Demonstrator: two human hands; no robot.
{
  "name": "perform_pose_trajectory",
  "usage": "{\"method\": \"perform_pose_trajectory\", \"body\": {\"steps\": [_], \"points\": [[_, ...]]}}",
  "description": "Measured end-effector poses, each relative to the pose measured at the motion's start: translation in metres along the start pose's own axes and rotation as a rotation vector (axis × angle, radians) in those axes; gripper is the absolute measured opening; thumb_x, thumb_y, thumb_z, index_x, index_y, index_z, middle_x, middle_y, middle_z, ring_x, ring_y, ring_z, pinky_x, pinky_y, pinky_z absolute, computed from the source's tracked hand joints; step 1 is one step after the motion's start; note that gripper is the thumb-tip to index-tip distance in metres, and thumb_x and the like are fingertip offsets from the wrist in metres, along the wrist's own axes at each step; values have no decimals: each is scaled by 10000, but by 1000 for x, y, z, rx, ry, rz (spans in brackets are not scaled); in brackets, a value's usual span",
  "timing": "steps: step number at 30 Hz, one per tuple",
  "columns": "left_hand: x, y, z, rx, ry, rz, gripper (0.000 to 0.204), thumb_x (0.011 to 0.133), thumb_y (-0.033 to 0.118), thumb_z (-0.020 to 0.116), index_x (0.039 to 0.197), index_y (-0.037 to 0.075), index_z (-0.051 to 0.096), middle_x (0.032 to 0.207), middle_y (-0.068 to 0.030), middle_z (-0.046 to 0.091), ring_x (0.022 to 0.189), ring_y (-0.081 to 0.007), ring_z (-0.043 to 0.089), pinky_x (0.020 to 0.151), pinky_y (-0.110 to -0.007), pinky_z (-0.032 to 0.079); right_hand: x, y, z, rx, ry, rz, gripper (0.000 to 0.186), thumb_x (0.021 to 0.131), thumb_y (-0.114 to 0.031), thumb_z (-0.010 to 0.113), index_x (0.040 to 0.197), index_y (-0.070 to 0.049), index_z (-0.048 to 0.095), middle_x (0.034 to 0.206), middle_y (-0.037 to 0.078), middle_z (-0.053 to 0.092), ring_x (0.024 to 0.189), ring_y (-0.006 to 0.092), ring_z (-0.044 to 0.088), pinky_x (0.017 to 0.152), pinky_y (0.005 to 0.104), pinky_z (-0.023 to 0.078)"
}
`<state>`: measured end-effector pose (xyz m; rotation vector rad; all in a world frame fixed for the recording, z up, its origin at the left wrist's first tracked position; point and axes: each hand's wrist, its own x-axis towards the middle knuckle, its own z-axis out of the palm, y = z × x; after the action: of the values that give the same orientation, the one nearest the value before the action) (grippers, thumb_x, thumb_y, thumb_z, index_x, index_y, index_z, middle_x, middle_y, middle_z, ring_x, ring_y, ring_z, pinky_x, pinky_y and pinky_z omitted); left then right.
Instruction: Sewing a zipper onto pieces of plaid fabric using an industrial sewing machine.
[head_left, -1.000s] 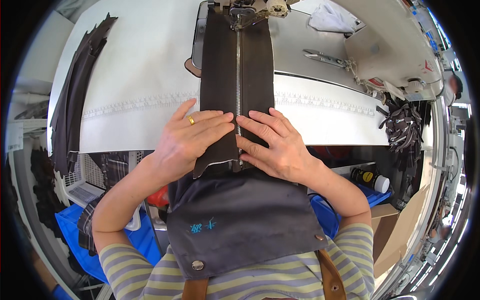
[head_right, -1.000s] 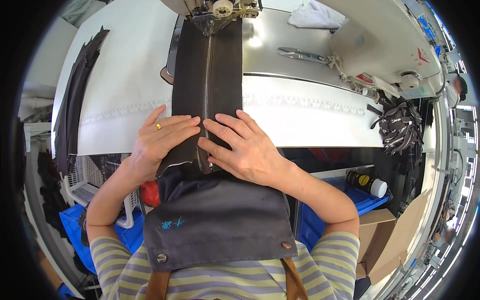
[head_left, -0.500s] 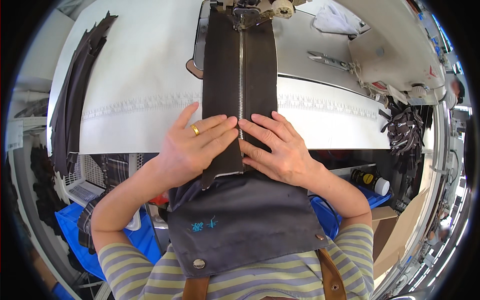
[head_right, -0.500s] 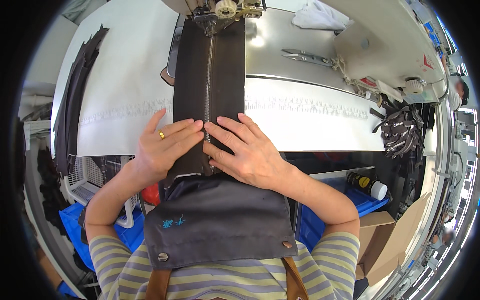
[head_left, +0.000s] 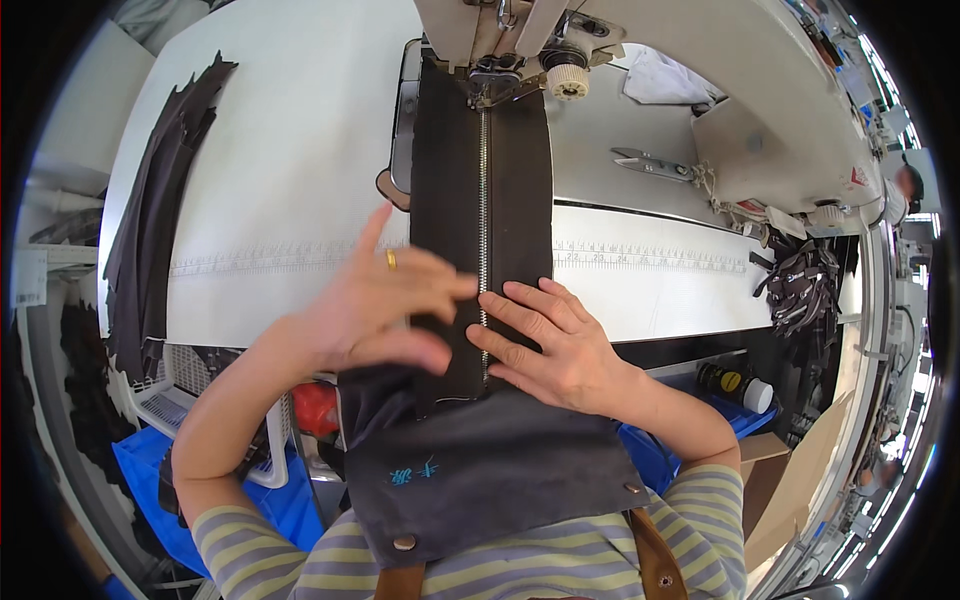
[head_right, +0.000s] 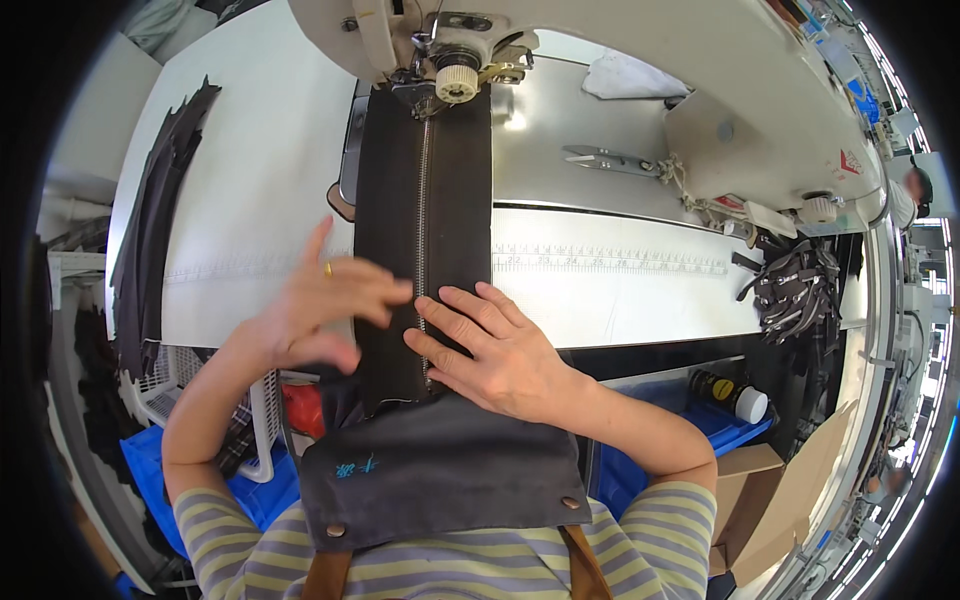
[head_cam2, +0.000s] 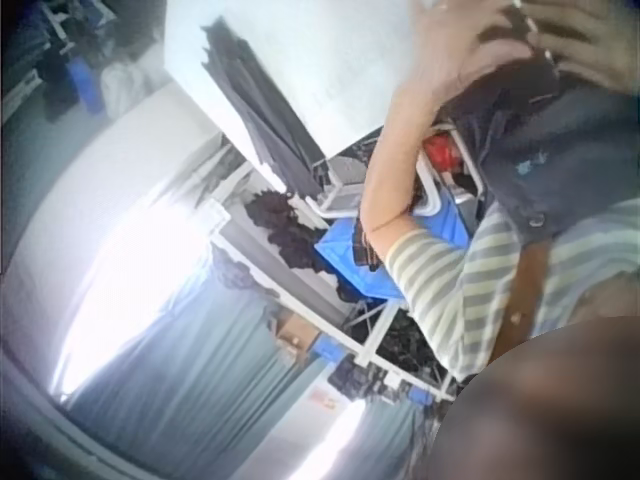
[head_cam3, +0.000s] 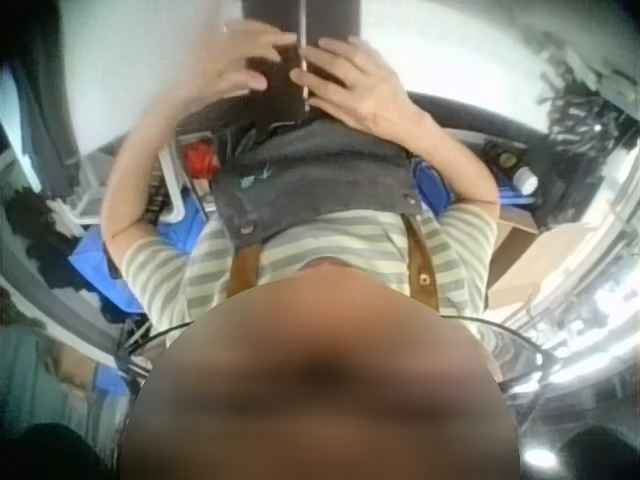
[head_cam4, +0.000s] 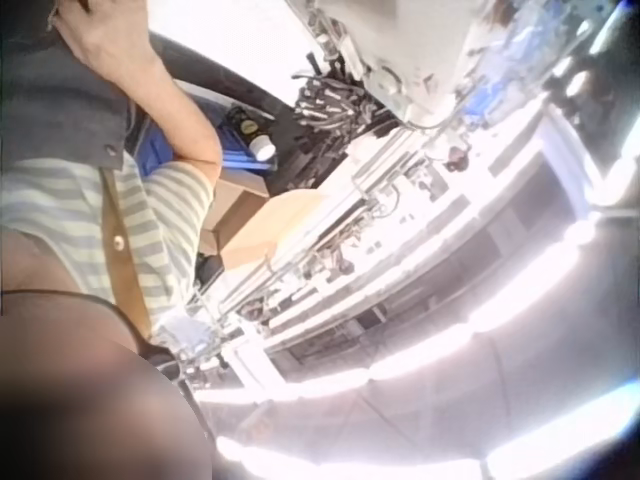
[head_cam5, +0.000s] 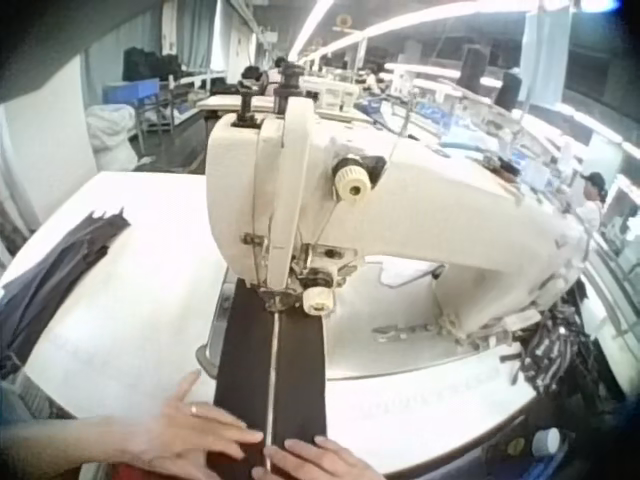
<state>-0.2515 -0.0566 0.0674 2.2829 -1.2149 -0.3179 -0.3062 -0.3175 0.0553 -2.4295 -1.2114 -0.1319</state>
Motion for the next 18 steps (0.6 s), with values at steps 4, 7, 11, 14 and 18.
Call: {"method": "perform_pose_trajectory", "body": {"steps": [4, 7, 11, 14, 18], "points": [[52, -41, 7, 400, 496, -167, 458, 822, 374, 665, 1203, 123, 626, 1321, -20, 574, 1188, -224, 528, 1107, -596, 147, 4, -3, -2, 43, 26, -2, 479, 764, -260, 731, 1212, -133, 620, 1322, 91, 518, 1218, 291, 472, 997, 436, 406], [63, -52, -4, 494, 453, -179, 446, 814, 366, 677, 1194, 136, 641, 1294, -5, 591, 1133, -230, 549, 1089, -599, 188, 5, -3, -2, 5, 32, -2, 486, 741, -263, 735, 1196, -130, 627, 1320, 100, 519, 1182, 287, 481, 934, 412, 426], [65, -50, -9, 457, 417, -184, 421, 812, 369, 682, 1175, 157, 655, 1291, -11, 592, 1115, -229, 554, 1088, -606, 186, 4, 2, 1, 37, 36, -7, 466, 748, -263, 731, 1182, -124, 631, 1310, 101, 523, 1159, 276, 487, 916, 400, 426], [67, -49, -13, 432, 404, -183, 434, 807, 375, 689, 1177, 152, 653, 1290, -15, 592, 1116, -238, 552, 1085, -614, 183, 5, 4, 1, 34, 41, -22, 472, 752, -269, 729, 1188, -121, 625, 1307, 100, 525, 1157, 272, 488, 919, 395, 423], [69, -53, -15, 426, 403, -188, 425, 815, 366, 686, 1181, 154, 651, 1289, -18, 593, 1118, -239, 554, 1081, -618, 186, 10, 7, -3, 47, 26, -3, 482, 756, -280, 728, 1197, -120, 617, 1308, 99, 522, 1152, 268, 489, 918, 392, 421]]}}
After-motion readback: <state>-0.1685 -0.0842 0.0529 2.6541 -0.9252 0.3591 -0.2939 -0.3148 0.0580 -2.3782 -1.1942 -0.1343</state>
